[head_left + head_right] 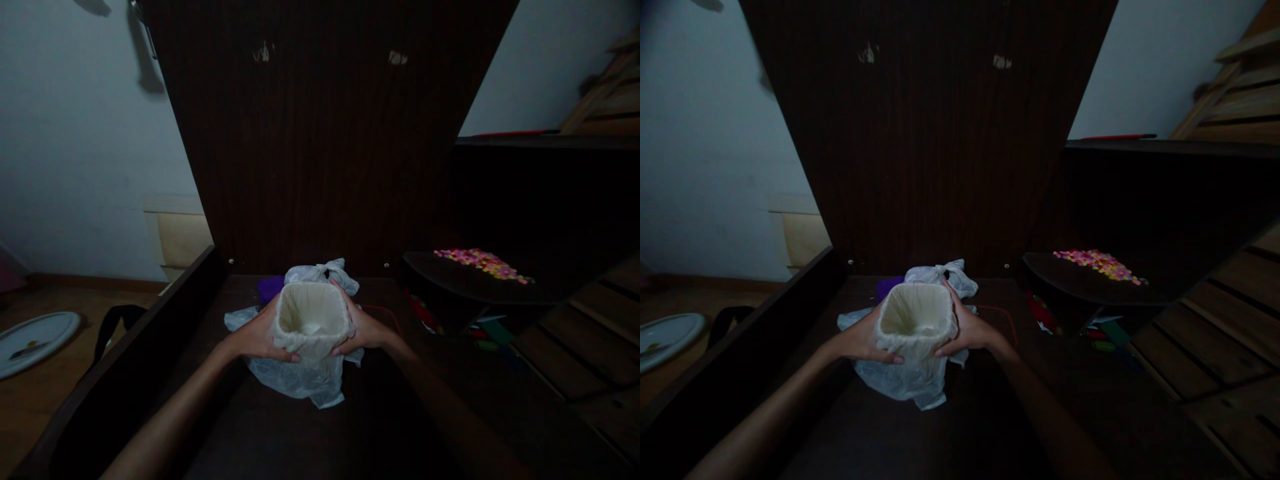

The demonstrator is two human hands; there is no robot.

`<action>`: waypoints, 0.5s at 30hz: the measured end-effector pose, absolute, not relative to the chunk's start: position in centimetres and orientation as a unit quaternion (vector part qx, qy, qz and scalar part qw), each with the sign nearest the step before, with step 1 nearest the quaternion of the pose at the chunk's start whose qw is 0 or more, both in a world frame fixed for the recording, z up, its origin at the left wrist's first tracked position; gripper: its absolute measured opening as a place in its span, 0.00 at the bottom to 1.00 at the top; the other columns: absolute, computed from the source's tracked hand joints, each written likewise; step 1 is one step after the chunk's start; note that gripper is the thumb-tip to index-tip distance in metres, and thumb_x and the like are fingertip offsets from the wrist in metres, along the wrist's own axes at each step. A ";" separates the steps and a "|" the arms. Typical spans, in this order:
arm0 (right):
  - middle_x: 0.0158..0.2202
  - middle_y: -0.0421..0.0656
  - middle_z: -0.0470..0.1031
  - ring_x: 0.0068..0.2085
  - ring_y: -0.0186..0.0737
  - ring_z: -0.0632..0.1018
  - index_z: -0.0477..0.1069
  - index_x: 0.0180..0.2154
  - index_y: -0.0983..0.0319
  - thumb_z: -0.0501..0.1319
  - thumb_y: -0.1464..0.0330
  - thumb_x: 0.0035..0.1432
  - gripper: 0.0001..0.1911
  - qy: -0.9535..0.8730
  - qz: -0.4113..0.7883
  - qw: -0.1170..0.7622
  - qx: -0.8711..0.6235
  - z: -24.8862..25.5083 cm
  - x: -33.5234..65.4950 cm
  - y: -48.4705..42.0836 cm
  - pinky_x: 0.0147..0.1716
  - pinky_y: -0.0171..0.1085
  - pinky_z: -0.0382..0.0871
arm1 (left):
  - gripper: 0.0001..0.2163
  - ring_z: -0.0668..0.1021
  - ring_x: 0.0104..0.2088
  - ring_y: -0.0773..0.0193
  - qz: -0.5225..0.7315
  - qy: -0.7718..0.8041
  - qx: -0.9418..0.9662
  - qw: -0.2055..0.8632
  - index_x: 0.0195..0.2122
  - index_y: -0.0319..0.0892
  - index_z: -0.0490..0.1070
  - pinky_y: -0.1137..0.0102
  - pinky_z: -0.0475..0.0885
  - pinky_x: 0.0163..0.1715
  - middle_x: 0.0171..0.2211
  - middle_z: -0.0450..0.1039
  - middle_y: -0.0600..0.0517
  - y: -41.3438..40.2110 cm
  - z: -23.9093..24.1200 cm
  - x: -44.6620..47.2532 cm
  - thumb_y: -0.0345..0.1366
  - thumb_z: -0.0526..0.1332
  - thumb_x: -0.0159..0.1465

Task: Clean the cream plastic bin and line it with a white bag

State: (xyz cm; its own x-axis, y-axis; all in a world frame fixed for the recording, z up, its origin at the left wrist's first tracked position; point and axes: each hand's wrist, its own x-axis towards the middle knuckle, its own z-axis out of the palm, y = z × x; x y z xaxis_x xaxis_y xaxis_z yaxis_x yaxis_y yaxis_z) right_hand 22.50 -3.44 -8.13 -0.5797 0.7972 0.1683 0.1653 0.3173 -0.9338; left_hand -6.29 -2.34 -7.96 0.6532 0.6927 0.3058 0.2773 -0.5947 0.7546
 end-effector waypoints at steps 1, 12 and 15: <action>0.74 0.58 0.38 0.73 0.54 0.49 0.18 0.71 0.57 0.81 0.54 0.30 0.87 -0.745 0.488 0.319 -0.324 -8.1 22.6 -3.4 0.70 0.51 0.40 | 0.61 0.62 0.68 0.36 0.300 0.294 0.841 0.341 0.72 0.40 0.43 0.44 0.54 0.69 0.65 0.62 0.38 -2.4 -8.0 -6.3 0.51 0.78 0.44; 0.74 0.53 0.46 0.74 0.51 0.47 0.39 0.73 0.54 0.76 0.43 0.35 0.73 -0.723 0.476 0.378 -0.328 -7.9 33.5 -3.5 0.71 0.52 0.35 | 0.67 0.54 0.71 0.35 0.315 0.324 0.822 0.347 0.73 0.43 0.36 0.41 0.46 0.70 0.72 0.45 0.34 -3.3 -6.8 -7.7 0.56 0.78 0.40; 0.75 0.55 0.42 0.74 0.54 0.44 0.38 0.73 0.56 0.77 0.45 0.35 0.74 -0.716 0.425 0.299 -0.466 -9.3 36.1 -4.8 0.71 0.54 0.36 | 0.69 0.50 0.72 0.35 0.349 0.295 0.800 0.389 0.73 0.45 0.35 0.42 0.44 0.71 0.74 0.40 0.34 -3.1 -6.9 -7.7 0.58 0.78 0.39</action>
State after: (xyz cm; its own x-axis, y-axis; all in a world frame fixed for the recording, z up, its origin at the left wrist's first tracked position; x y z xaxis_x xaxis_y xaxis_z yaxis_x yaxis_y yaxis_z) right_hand 36.10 -4.83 -9.26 -0.3875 0.9213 0.0328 0.4130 0.2053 -0.8873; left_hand -7.69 -3.14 -6.87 0.5823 0.7437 0.3285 0.2001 -0.5227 0.8287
